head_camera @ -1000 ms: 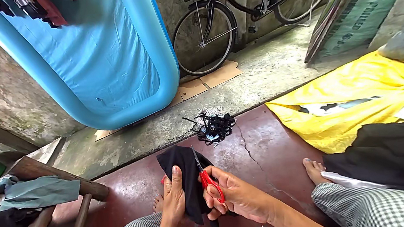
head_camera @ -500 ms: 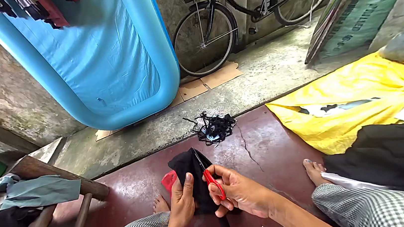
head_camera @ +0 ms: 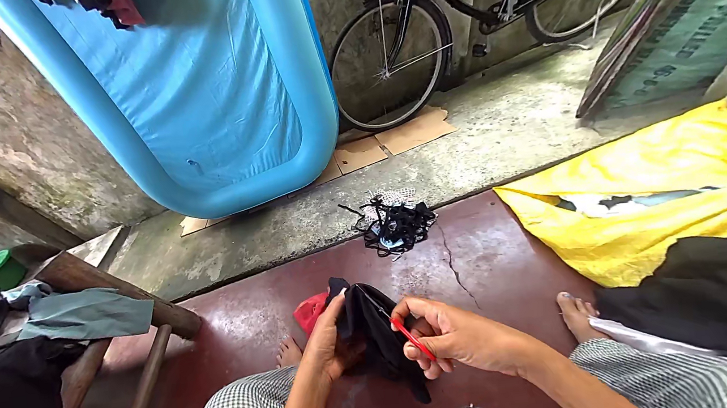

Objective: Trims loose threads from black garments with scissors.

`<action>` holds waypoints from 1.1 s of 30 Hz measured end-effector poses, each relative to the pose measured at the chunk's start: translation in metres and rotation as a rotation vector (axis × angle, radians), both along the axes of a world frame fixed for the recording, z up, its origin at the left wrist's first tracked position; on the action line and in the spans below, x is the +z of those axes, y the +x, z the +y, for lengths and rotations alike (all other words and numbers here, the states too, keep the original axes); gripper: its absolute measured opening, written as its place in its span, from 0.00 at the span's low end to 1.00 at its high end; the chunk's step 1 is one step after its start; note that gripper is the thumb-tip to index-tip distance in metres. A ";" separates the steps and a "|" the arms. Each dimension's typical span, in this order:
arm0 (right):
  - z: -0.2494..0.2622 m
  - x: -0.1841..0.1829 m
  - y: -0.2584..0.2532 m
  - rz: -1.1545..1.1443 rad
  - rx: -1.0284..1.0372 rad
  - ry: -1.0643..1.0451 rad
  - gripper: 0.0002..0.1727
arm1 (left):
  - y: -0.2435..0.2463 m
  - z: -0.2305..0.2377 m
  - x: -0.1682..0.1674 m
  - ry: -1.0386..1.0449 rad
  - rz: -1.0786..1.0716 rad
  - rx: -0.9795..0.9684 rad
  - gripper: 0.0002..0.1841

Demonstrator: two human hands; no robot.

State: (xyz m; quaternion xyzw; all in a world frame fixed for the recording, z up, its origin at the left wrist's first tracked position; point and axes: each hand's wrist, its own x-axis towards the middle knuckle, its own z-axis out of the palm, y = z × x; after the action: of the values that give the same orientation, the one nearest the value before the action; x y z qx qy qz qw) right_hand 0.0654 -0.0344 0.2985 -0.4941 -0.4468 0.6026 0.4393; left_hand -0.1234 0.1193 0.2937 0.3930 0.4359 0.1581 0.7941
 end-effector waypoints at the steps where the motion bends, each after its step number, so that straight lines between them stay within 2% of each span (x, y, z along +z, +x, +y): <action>1: -0.001 0.000 0.002 -0.015 0.005 -0.008 0.21 | -0.001 0.004 0.002 0.079 0.008 0.003 0.22; 3: -0.002 -0.003 0.004 -0.044 0.004 -0.021 0.22 | -0.005 0.014 0.001 0.374 0.082 -0.039 0.17; 5: -0.003 -0.007 0.006 -0.080 0.000 -0.041 0.22 | -0.011 0.025 -0.005 0.755 0.248 -0.106 0.18; 7: -0.002 -0.011 0.006 -0.111 0.003 -0.068 0.22 | -0.015 0.031 -0.008 0.909 0.295 -0.080 0.18; 9: -0.002 -0.014 0.003 -0.122 0.010 -0.090 0.22 | -0.013 0.029 -0.008 0.820 0.153 0.020 0.13; 11: -0.001 -0.015 0.000 -0.124 0.011 -0.097 0.22 | -0.006 0.024 -0.008 0.542 -0.011 0.173 0.10; 12: -0.001 -0.016 -0.002 -0.123 0.009 -0.100 0.22 | -0.003 0.021 -0.007 0.366 -0.062 0.249 0.12; 15: 0.000 -0.018 -0.004 -0.115 -0.005 -0.114 0.22 | 0.000 0.015 -0.010 -0.028 -0.135 0.380 0.18; 18: 0.001 -0.017 -0.004 -0.117 -0.010 -0.127 0.21 | -0.002 0.009 -0.006 -0.220 -0.222 0.469 0.12; 21: 0.001 -0.017 -0.006 -0.142 0.014 -0.123 0.22 | -0.003 0.000 -0.009 -0.337 -0.305 0.477 0.06; 23: 0.000 -0.017 -0.009 -0.160 0.038 -0.126 0.21 | -0.002 -0.009 -0.014 -0.386 -0.311 0.463 0.08; 25: 0.001 -0.017 -0.013 -0.172 0.048 -0.136 0.21 | 0.001 -0.011 -0.013 -0.384 -0.277 0.457 0.14; 28: 0.000 -0.020 -0.015 -0.200 0.068 -0.126 0.22 | 0.003 -0.006 -0.009 -0.365 -0.279 0.364 0.31; 29: -0.001 -0.020 -0.017 -0.205 0.076 -0.121 0.22 | 0.004 -0.005 -0.010 -0.367 -0.298 0.349 0.31; 32: -0.002 -0.019 -0.018 -0.217 0.090 -0.117 0.21 | 0.005 -0.005 -0.014 -0.366 -0.328 0.338 0.19; 33: -0.002 -0.018 -0.018 -0.222 0.092 -0.118 0.21 | 0.005 -0.004 -0.013 -0.360 -0.314 0.350 0.18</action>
State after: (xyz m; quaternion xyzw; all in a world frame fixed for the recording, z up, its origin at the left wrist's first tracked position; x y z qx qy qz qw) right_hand 0.0469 -0.0369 0.2802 -0.5616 -0.4787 0.5891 0.3293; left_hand -0.1185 0.1149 0.2804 0.1354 0.3899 0.2714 0.8695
